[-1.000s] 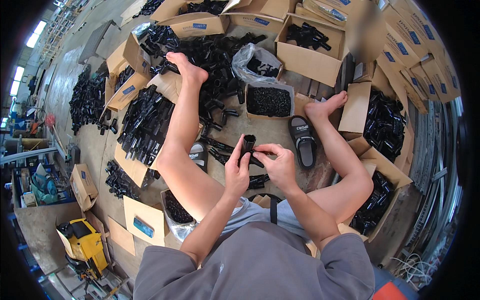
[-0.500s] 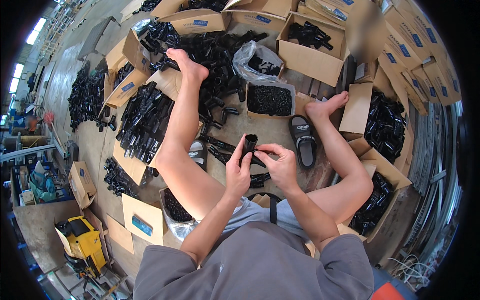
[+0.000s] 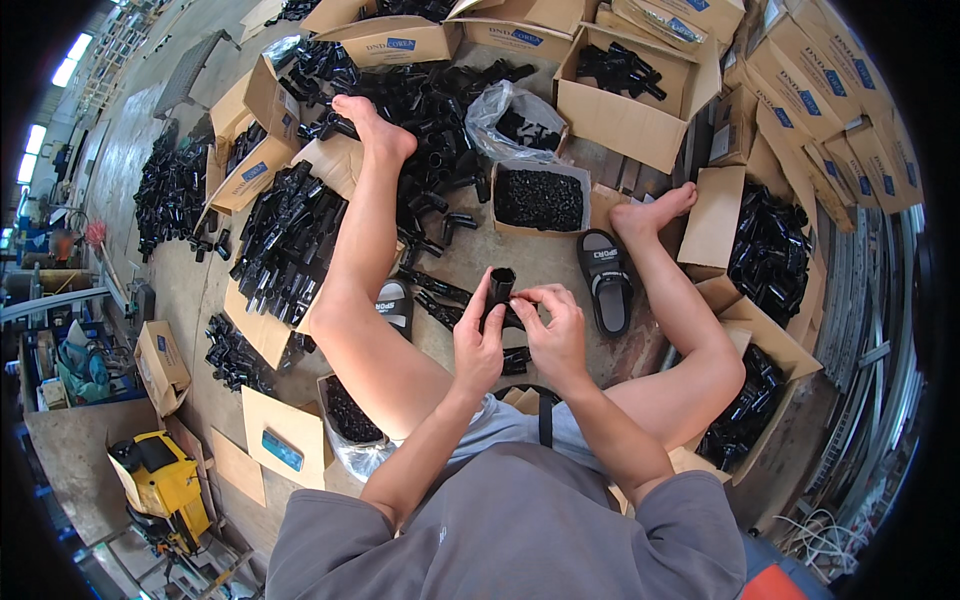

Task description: The person sits on the floor and assembles black plastic components by hand, fitting pieces together and retrieving small parts from a plastic container.

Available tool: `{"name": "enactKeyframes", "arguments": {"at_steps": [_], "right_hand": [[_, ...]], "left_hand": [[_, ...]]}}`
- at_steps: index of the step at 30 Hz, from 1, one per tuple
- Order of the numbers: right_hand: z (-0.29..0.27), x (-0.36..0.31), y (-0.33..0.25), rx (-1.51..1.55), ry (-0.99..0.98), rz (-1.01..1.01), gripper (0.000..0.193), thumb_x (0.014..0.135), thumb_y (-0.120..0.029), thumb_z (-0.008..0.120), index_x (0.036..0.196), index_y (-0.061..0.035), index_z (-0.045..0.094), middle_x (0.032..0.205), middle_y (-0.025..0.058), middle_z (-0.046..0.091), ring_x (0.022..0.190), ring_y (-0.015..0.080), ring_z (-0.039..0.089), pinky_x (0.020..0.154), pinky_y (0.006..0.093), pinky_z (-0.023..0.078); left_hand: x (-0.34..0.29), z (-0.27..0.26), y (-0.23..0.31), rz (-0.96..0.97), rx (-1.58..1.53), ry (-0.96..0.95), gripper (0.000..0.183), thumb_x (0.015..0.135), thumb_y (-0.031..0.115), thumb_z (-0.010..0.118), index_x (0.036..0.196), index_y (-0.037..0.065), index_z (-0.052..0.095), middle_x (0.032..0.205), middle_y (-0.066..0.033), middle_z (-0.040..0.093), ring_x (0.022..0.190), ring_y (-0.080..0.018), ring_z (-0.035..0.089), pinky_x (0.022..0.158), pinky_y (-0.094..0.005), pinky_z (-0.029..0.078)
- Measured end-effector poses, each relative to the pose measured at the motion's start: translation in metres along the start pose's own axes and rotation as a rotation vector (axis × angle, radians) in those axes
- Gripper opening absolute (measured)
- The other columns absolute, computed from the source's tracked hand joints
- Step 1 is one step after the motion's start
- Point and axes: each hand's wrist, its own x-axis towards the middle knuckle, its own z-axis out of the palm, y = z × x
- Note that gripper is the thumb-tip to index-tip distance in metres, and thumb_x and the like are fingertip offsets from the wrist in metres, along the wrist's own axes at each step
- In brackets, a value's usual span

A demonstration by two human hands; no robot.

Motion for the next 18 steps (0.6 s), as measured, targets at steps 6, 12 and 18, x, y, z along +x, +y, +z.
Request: {"name": "enactKeyframes", "arguments": {"at_steps": [6,12,18], "right_hand": [[-0.007,0.001,-0.001,0.102,-0.097,0.120,0.012,0.089,-0.019,0.078,0.095,-0.0088,0.080,0.102,0.0103,0.073,0.102,0.0286,0.065,0.090,0.0415,0.047],[-0.005,0.003,-0.006,-0.119,-0.028,-0.066,0.014,0.088,-0.019,0.078,0.099,-0.0104,0.080,0.107,0.0114,0.074,0.102,0.0304,0.066,0.092,0.0426,0.048],[-0.003,0.000,0.000,0.120,-0.030,-0.004,0.016,0.091,-0.019,0.075,0.101,-0.0079,0.076,0.110,0.0120,0.073,0.108,0.0319,0.066,0.095,0.0430,0.047]], "left_hand": [[-0.002,0.000,0.000,-0.004,-0.008,-0.006,0.051,0.106,0.000,0.052,0.156,-0.003,0.043,0.147,-0.0167,0.059,0.131,-0.0166,0.055,0.111,-0.0306,0.043],[-0.001,0.000,0.003,0.018,0.020,0.001,0.051,0.106,0.000,0.051,0.156,-0.004,0.042,0.145,-0.0158,0.059,0.132,-0.0162,0.055,0.111,-0.0301,0.043],[0.000,0.004,0.011,-0.034,-0.046,-0.016,0.051,0.107,-0.001,0.050,0.157,-0.003,0.041,0.145,-0.0148,0.059,0.130,-0.0155,0.055,0.110,-0.0294,0.043]]}}
